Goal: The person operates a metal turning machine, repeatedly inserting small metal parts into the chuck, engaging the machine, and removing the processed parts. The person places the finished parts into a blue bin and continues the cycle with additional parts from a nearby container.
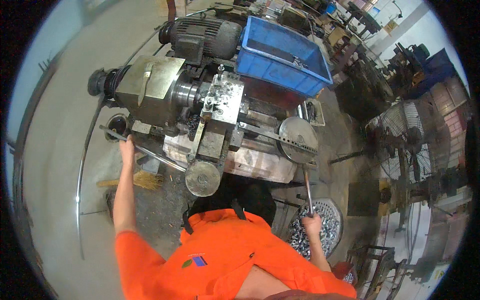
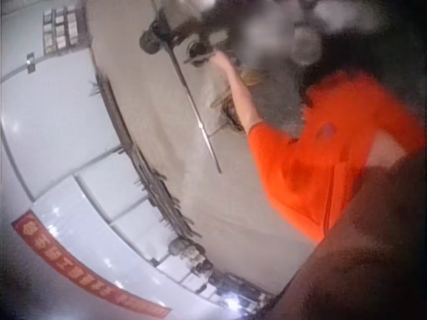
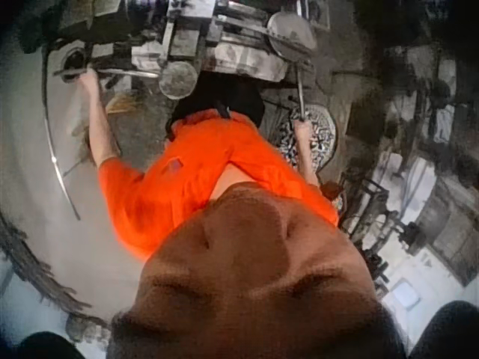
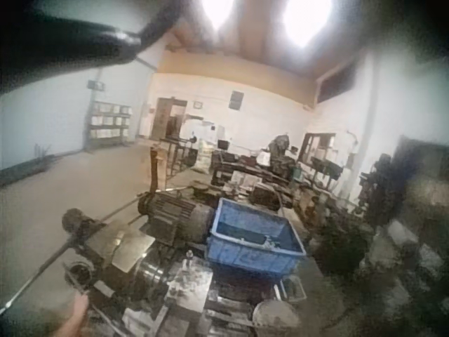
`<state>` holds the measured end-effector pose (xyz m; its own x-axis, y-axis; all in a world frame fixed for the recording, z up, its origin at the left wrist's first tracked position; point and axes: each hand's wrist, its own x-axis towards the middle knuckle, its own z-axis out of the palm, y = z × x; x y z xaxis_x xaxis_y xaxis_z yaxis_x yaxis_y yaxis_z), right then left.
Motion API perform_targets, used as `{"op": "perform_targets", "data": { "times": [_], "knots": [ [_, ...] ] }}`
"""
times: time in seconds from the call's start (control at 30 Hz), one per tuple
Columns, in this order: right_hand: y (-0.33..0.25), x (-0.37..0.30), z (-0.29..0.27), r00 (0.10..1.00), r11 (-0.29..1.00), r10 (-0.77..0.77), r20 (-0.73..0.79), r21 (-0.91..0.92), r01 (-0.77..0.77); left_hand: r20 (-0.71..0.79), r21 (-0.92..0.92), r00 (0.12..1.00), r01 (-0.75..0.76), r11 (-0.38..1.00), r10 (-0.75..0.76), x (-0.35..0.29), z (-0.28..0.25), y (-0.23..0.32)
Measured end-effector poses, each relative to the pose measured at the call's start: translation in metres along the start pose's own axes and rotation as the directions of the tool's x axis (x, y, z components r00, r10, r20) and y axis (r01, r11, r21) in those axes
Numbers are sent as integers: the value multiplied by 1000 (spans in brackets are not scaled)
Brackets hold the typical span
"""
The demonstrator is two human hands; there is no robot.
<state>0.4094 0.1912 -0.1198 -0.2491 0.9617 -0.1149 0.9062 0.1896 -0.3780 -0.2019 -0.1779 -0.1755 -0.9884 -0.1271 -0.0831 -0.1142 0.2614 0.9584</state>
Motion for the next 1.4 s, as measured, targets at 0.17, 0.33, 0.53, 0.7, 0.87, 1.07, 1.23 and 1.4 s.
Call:
{"op": "perform_targets", "data": {
  "times": [0.17, 0.33, 0.53, 0.7, 0.87, 1.07, 1.23, 1.4],
  "knots": [
    [-7, -27, 21, 997, 966, -3, 82, 260, -18, 8, 56, 997, -80, 995, 80, -17, 0, 30],
    [-25, -37, 20, 1000, 962, 23, -2, 272, -22, 36, 71, 999, 20, 997, -23, -11, 0, 28],
    [-6, -34, 30, 999, 947, -35, -10, 319, 37, 116, 94, 988, 87, 992, -98, -17, -3, 41],
    [12, -7, 16, 997, 998, -59, -51, -32, 57, 142, 130, 981, 111, 985, -129, 1, -23, 26],
    [55, 96, -29, 965, 881, -242, -97, -439, 177, 129, 85, 987, 83, 993, -94, -4, -18, 19],
    [53, 218, -32, 970, 812, -14, -242, -569, -130, 366, 79, 918, 134, 988, -154, 0, -7, 15],
    [-18, 147, -1, 843, 922, -292, -452, -366, 123, 332, -220, 933, 220, 950, -139, 7, -49, -28],
    [-33, 61, 42, 934, 960, -265, -241, 30, 280, 488, 668, 869, -432, 606, 81, 27, -49, -116]
  ]
}}
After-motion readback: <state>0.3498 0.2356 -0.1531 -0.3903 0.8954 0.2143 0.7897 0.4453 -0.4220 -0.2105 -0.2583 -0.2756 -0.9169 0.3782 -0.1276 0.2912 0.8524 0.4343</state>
